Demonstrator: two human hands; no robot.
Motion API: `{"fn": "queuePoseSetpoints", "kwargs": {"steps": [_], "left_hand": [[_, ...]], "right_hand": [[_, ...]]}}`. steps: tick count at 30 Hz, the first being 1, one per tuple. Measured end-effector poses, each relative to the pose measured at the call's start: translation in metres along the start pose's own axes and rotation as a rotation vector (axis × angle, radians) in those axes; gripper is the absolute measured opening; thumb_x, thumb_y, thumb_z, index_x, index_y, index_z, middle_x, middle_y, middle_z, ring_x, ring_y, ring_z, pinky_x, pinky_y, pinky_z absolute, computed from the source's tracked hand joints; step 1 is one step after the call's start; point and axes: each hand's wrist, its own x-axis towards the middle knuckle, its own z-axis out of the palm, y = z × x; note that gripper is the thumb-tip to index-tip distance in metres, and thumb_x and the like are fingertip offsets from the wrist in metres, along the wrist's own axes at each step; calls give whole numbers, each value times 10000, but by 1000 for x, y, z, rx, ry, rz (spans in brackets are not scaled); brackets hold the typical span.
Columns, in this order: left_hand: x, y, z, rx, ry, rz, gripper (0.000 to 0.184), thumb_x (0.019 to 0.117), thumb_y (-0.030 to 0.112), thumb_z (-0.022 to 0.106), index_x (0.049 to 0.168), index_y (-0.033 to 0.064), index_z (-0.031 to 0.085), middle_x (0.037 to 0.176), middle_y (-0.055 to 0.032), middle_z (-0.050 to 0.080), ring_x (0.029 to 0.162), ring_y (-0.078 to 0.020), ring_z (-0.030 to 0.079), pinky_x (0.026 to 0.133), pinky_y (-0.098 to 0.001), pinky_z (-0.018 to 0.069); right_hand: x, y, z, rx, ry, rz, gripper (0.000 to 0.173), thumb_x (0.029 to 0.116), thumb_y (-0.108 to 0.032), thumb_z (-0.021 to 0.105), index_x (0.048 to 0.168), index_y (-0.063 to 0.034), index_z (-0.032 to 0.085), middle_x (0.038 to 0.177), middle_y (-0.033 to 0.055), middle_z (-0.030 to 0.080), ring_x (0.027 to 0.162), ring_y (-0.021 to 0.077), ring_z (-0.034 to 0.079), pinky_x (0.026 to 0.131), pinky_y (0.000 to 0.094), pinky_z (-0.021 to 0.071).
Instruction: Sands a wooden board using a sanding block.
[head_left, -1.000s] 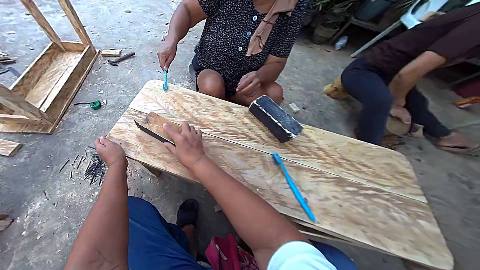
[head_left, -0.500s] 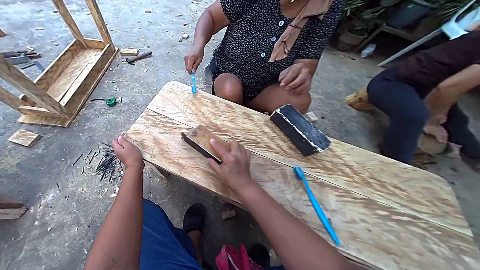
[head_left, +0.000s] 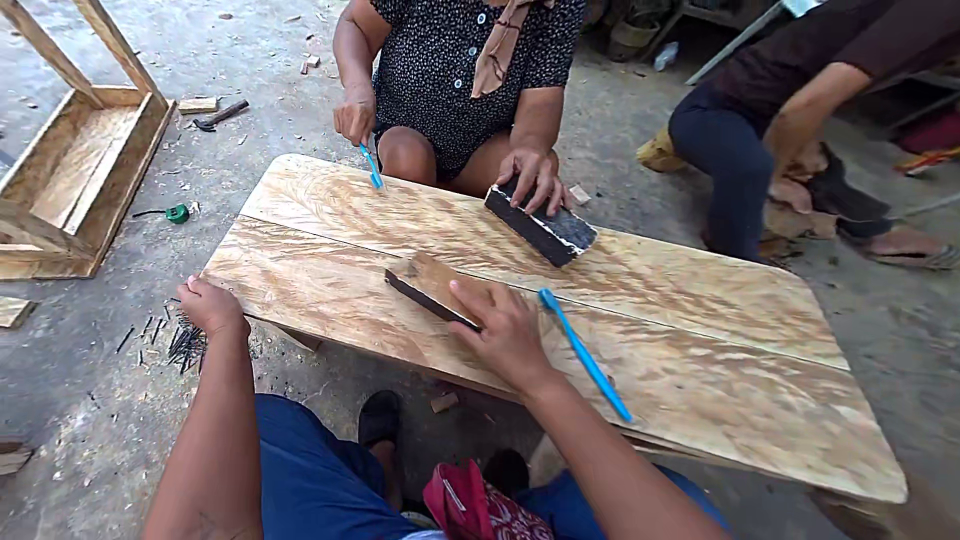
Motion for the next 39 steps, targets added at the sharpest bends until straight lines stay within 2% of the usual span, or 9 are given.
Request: {"fn": "queuePoseSetpoints", "kwargs": {"steps": [3,8,11,15,20,24,27,33,39], "left_hand": [[6,-5,3,-33,15,18,463,1130,247,236,1375,-65,476,1316,-285,576,1245,-358,571,1051,-541,438],[7,-9,5,-37,20,3,451,1132,253,245,1371,-34,498,1281,-267,609,1211,-361,599,1024,-560,456],[7,-6,3,21,16,-19,463,1134,271,248,1395,-26,489,1288,-284,610,1232,-401,590,1024,-596,448],[9,-4,3,80,2,-54,475,1136,293,241,1395,-7,504,1309,-287,608,1256,-431,575,1027,-627,435],[6,0,-2,100,-34,-52,492,1134,297,238,1407,-16,502,1331,-296,594,1284,-433,554,1052,-628,416],[7,-7,4,21,-11,-43,489,1136,293,234,1397,-22,502,1324,-284,600,1267,-413,572,1045,-612,430],[6,-5,6,-2,6,-41,465,1139,286,236,1358,-31,497,1264,-292,614,1209,-426,593,995,-622,450],[6,-3,6,36,-5,-51,455,1138,278,237,1366,-2,514,1251,-278,631,1201,-420,603,994,-617,453],[10,-4,2,43,-37,-76,483,1138,282,224,1416,4,504,1324,-280,608,1270,-418,572,1042,-620,427]], "right_hand": [[-23,24,-13,-33,70,-19,528,915,-549,641,1320,-221,725,1128,287,676,987,498,649,818,687,458],[36,-33,26,25,45,-110,454,888,-386,738,1290,-176,744,1071,282,665,970,479,642,821,668,457],[96,-92,65,55,-39,-142,509,851,-303,823,1342,-232,710,1095,257,663,1032,448,631,851,629,463],[144,-134,85,45,-222,-115,555,917,-334,758,1451,-323,607,1217,246,634,1160,428,585,946,622,419],[94,-76,58,62,-116,-185,550,890,-345,795,1415,-276,646,1180,231,649,1085,427,622,859,624,470],[25,-7,16,22,-39,-138,522,914,-483,682,1377,-242,684,1178,283,665,1050,499,642,858,707,459],[15,2,11,7,42,-162,530,914,-500,639,1323,-173,722,1105,312,660,968,516,641,811,688,450],[104,-91,69,78,-50,-192,500,856,-307,810,1334,-198,715,1105,270,661,1034,462,632,851,642,462],[149,-127,89,81,-189,-215,546,900,-329,776,1426,-272,640,1183,248,646,1096,429,608,917,623,433]]}}
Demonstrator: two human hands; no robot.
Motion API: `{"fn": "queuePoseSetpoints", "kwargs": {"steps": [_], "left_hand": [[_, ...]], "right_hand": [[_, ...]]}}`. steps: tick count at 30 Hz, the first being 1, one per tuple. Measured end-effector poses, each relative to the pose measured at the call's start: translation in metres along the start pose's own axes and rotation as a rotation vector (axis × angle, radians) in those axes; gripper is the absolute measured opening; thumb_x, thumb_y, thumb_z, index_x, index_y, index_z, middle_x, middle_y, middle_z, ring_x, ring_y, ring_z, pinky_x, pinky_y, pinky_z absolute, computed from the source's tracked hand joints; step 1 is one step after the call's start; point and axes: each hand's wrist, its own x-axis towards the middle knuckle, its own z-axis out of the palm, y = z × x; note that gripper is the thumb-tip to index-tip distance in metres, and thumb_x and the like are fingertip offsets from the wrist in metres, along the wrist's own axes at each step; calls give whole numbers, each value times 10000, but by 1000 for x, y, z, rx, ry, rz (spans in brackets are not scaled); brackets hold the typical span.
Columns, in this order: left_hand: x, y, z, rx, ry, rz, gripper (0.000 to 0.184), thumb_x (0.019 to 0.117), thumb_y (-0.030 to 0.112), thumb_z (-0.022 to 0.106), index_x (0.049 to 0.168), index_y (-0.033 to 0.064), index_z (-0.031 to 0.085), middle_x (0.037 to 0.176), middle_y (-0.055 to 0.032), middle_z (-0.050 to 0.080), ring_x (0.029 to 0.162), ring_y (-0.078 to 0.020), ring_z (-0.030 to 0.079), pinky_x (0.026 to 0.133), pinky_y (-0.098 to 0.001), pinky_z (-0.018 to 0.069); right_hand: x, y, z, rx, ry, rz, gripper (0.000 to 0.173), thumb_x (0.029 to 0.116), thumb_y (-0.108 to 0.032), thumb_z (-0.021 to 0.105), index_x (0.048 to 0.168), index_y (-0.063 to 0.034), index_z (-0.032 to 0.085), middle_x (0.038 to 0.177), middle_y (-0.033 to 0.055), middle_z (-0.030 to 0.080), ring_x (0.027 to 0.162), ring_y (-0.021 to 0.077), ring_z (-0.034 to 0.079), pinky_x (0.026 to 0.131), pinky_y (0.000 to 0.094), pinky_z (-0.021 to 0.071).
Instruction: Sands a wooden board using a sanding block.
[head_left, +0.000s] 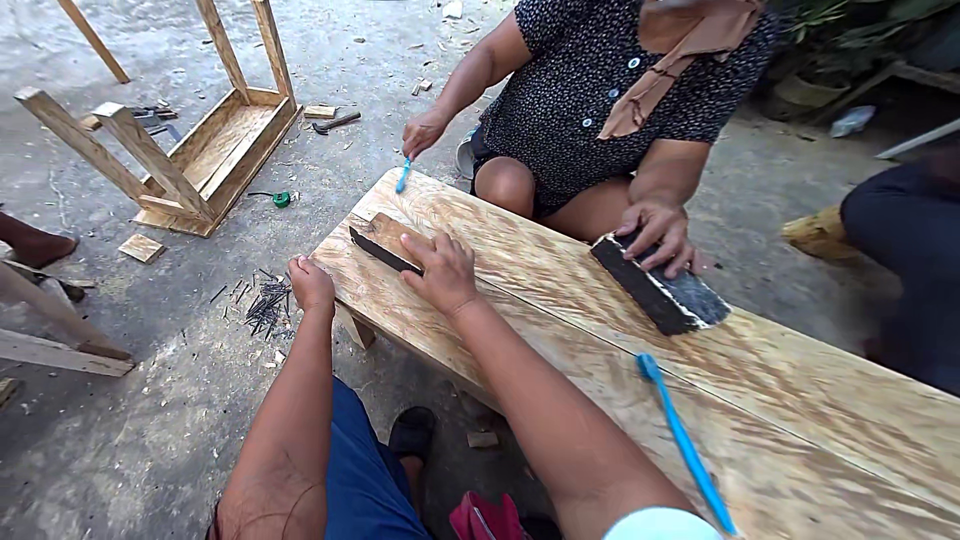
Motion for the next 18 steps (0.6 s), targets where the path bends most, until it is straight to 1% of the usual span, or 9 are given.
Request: {"fn": "queuePoseSetpoints", "kwargs": {"steps": [3,6,9,11,13,14,15,17,18], "left_hand": [[-2,-4,1,-107,4,14,484,1140,277,217,1400,-13,503,1322,-278,599,1262,-389,570,1049,-589,431],[-4,-5,6,-237,33,40,482,1143,267,214,1377,-37,506,1294,-270,604,1223,-354,590,1041,-545,453],[-3,-6,10,-287,56,46,468,1140,231,219,1360,-61,510,1264,-273,609,1189,-326,604,1036,-504,461],[-3,-7,11,-295,59,50,465,1139,230,217,1354,-60,509,1261,-270,609,1177,-322,608,1027,-508,466],[-3,-8,12,-292,59,46,458,1141,245,218,1365,-36,502,1267,-257,609,1180,-323,609,1015,-518,473],[-2,-8,12,-292,62,42,456,1142,244,220,1365,-33,505,1264,-256,612,1180,-326,609,1014,-521,472],[-2,-8,11,-290,63,37,460,1141,241,217,1363,-34,511,1262,-260,613,1181,-331,608,1013,-525,472],[-1,-8,9,-299,59,35,476,1143,241,203,1348,-42,526,1252,-263,610,1170,-329,604,1011,-519,470],[1,-7,10,-308,51,35,483,1143,243,197,1341,-47,528,1262,-265,600,1174,-325,599,1017,-517,466]], "right_hand": [[-53,29,-13,19,58,-86,539,884,-367,787,1398,-258,664,1152,222,652,1067,421,622,856,621,468],[-117,58,-30,4,128,-110,505,920,-516,647,1350,-256,703,1147,240,679,1034,447,654,821,647,490],[-137,58,-35,-24,202,-99,500,918,-511,632,1300,-207,739,1078,268,678,947,458,656,759,620,472],[-119,39,-25,-45,222,-91,462,905,-458,660,1276,-199,753,1046,266,683,923,452,662,741,610,475],[-80,9,-8,-19,204,-96,444,873,-378,745,1269,-178,756,1000,260,668,903,450,654,745,614,480],[-56,-10,2,3,167,-83,462,857,-342,786,1288,-182,745,1017,263,667,933,453,651,767,615,480],[-32,-30,11,24,101,-53,490,861,-320,799,1330,-205,719,1071,267,666,1002,457,641,823,627,475],[13,-68,23,65,-75,16,541,921,-312,756,1442,-264,623,1237,281,630,1181,466,579,958,652,420],[30,-79,28,76,-122,34,557,936,-313,738,1473,-288,589,1285,276,614,1230,460,554,986,654,402]]}}
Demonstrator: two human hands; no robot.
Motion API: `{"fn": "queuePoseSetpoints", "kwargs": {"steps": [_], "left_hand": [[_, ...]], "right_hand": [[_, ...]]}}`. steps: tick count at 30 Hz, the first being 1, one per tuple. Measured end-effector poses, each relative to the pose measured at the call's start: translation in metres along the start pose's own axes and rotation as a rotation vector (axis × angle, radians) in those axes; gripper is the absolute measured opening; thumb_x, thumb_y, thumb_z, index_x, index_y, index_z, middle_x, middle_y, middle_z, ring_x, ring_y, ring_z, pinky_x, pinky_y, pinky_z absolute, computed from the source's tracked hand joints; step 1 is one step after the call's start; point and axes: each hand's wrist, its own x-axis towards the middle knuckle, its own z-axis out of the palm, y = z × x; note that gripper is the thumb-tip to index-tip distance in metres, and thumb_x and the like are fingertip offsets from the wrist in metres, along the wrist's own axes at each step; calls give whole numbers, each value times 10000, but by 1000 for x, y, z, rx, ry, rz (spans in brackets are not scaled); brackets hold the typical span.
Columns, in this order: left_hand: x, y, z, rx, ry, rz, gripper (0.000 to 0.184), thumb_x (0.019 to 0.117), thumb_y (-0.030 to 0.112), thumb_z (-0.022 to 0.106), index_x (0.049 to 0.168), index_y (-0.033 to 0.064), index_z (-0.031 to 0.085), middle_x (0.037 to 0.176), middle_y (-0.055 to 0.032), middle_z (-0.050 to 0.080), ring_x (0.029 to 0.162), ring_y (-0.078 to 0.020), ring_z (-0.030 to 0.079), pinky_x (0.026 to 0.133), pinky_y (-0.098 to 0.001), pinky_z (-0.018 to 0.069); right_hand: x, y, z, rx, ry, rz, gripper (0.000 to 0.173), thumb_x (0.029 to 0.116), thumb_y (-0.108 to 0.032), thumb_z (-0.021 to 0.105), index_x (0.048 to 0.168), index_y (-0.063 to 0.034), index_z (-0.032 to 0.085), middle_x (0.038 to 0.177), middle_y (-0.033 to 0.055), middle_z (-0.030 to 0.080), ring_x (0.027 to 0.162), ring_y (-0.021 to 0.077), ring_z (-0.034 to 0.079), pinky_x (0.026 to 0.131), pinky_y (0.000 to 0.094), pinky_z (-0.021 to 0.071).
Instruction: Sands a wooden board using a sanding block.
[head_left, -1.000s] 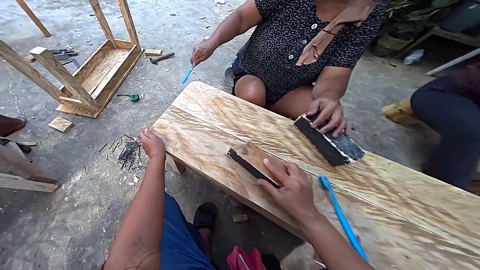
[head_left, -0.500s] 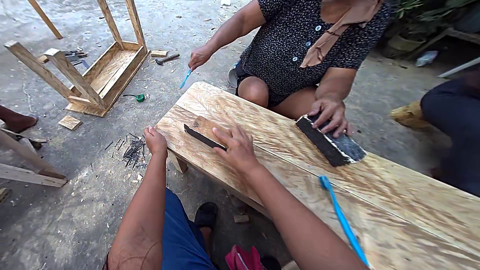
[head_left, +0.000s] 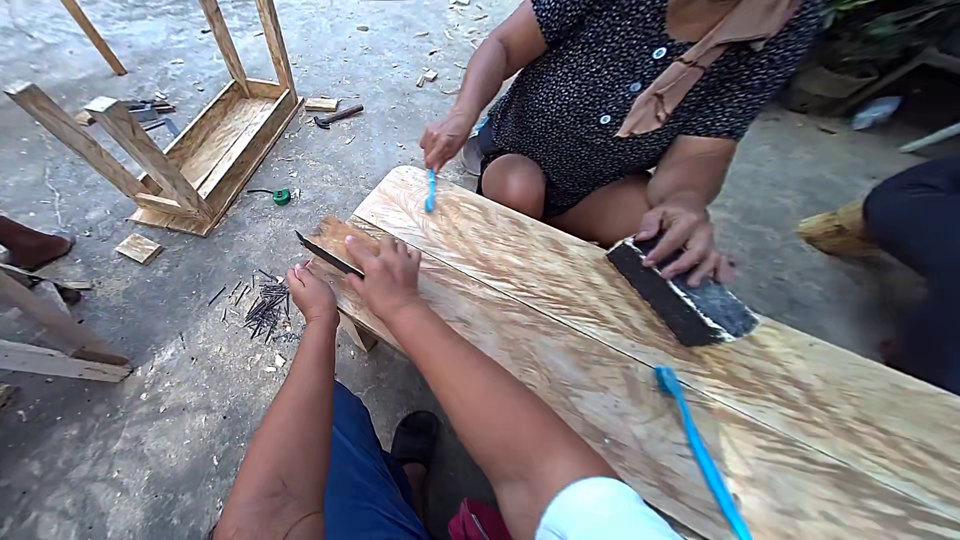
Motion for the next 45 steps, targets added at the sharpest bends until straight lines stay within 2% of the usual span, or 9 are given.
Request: {"fn": "queuePoseSetpoints", "kwargs": {"steps": [5,9,15,21,26,32,36,40,45], "left_hand": [[0,1,-2,-3,-20,-8,491,1139,255,195,1381,-42,502,1308,-250,579,1198,-299,588,1036,-490,463],[-2,-1,-4,14,-46,1,501,1138,273,175,1410,-27,470,1337,-241,568,1235,-290,582,1050,-489,470],[-8,3,-2,-5,-12,17,480,1140,249,193,1405,-46,462,1353,-236,552,1244,-267,569,1063,-448,454],[-7,4,0,57,18,46,471,1133,236,201,1382,-49,480,1316,-222,574,1215,-241,582,1046,-427,466],[-11,17,-8,176,-11,26,451,1133,213,230,1409,-67,452,1390,-251,535,1276,-271,550,1076,-442,431],[-20,26,-12,216,-42,15,455,1133,211,224,1429,-63,434,1425,-261,507,1319,-287,512,1102,-457,400],[-12,17,-9,172,-5,25,466,1138,238,215,1436,-49,429,1401,-245,531,1301,-271,533,1099,-434,415],[-8,8,-5,125,5,30,464,1140,259,215,1423,-36,434,1373,-233,547,1276,-273,550,1080,-464,431],[-1,7,-5,229,9,20,453,1134,268,239,1367,-36,480,1304,-261,587,1226,-345,582,1030,-540,450]], "right_hand": [[-13,15,-14,-7,-64,-9,584,957,-328,730,1509,-323,539,1359,241,581,1268,427,535,983,622,413],[-98,101,-44,-70,149,-6,566,887,-338,802,1426,-303,633,1150,200,656,1052,402,624,845,600,478],[-220,193,-96,-139,285,130,528,921,-463,688,1377,-197,685,1191,293,650,1038,495,628,830,686,444],[-141,131,-59,-91,283,80,523,832,-309,829,1336,-228,714,1105,237,667,1025,441,629,851,626,472],[-61,67,-45,-32,-2,67,577,939,-323,751,1486,-317,568,1329,226,602,1225,419,554,968,607,424],[-156,138,-73,-84,162,69,545,893,-316,795,1416,-315,640,1179,189,656,1077,393,627,866,591,485],[-235,189,-97,-180,278,164,503,922,-373,727,1402,-241,665,1169,259,651,1039,469,631,832,671,466],[-210,181,-89,-192,316,122,498,890,-355,758,1351,-175,703,1122,272,655,1003,474,627,797,647,455],[-109,134,-59,-194,232,20,548,871,-298,806,1399,-276,664,1135,244,658,1045,442,621,838,610,451]]}}
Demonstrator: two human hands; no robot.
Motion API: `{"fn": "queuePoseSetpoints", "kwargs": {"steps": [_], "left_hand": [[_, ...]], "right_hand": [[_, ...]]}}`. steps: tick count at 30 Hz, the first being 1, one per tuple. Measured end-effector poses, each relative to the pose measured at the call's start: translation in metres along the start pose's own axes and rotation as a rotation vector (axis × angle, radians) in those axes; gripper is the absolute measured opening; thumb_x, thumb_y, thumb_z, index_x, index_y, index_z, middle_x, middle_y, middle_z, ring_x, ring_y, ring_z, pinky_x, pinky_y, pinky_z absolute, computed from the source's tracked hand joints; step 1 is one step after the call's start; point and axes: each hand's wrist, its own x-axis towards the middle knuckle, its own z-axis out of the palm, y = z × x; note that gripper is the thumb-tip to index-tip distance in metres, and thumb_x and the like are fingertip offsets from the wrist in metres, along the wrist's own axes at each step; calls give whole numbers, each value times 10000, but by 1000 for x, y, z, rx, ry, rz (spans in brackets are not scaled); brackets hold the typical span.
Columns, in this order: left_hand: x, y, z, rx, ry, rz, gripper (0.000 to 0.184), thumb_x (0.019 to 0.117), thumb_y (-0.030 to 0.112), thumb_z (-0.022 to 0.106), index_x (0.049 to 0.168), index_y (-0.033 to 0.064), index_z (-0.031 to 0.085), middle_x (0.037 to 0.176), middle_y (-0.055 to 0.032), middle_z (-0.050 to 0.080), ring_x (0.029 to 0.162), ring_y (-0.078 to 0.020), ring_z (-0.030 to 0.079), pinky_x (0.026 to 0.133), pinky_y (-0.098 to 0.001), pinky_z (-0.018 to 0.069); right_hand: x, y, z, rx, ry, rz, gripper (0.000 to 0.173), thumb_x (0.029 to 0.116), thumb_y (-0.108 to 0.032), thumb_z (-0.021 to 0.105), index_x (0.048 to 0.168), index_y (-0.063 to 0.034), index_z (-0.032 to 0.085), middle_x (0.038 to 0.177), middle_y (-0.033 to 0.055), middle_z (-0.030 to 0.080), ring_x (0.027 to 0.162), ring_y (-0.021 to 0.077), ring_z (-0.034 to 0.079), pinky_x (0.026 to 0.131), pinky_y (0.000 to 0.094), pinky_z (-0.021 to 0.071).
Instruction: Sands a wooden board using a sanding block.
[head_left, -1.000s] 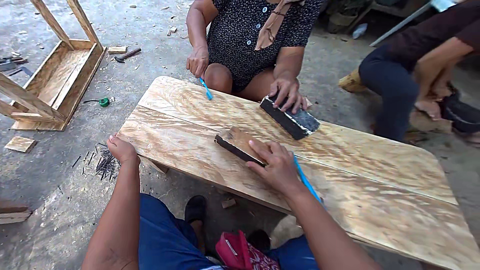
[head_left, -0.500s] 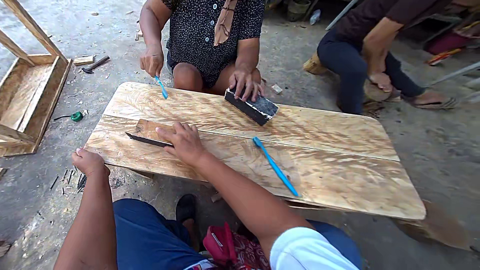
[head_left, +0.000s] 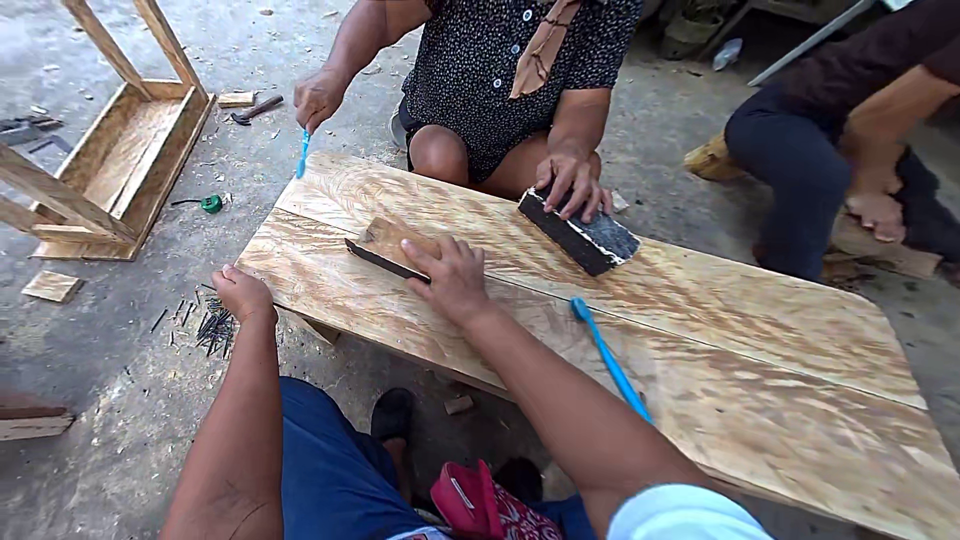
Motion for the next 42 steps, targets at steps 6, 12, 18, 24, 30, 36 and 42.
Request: {"fn": "queuePoseSetpoints", "kwargs": {"steps": [6,12,18,24,30,36,42], "left_hand": [[0,3,-6,81,-63,2,493,1135,278,216,1403,-49,470,1376,-280,560,1308,-367,542,1089,-549,412],[-2,2,-4,21,-49,9,471,1138,262,215,1405,-55,439,1346,-278,562,1262,-346,563,1065,-524,432],[0,2,2,15,-17,-7,433,1140,258,238,1367,-33,465,1293,-253,593,1229,-332,579,1041,-519,443],[4,2,-4,110,-57,-11,480,1136,287,235,1400,-35,474,1337,-281,586,1271,-385,567,1058,-576,430],[0,1,-4,88,-55,6,467,1136,272,231,1391,-34,474,1316,-279,593,1259,-380,572,1045,-571,438],[-3,2,-1,46,-31,10,454,1134,251,237,1392,-45,465,1316,-268,590,1255,-351,575,1060,-536,439],[3,3,-3,148,-42,-23,486,1134,296,223,1421,-16,461,1342,-271,595,1289,-397,562,1055,-599,431]], "right_hand": [[-4,19,-14,38,-98,-37,566,903,-316,785,1443,-271,622,1235,244,643,1089,446,618,866,628,461],[-91,87,-54,-2,-37,46,536,913,-375,736,1402,-169,662,1236,300,635,1132,514,601,878,703,436],[-30,37,-18,28,19,-27,529,848,-285,819,1354,-185,701,1169,280,655,1065,485,618,877,665,445],[34,-3,2,26,-161,-40,560,925,-310,751,1464,-296,600,1224,236,636,1099,426,606,902,603,437],[-53,68,-37,23,-59,1,558,889,-323,788,1417,-210,649,1225,257,633,1105,469,607,888,675,444],[-39,52,-23,-11,47,-62,520,855,-275,813,1352,-169,699,1173,295,646,1050,501,620,846,670,448],[34,2,9,-11,-42,-121,537,898,-283,774,1420,-284,646,1160,239,656,1042,433,624,860,599,448]]}}
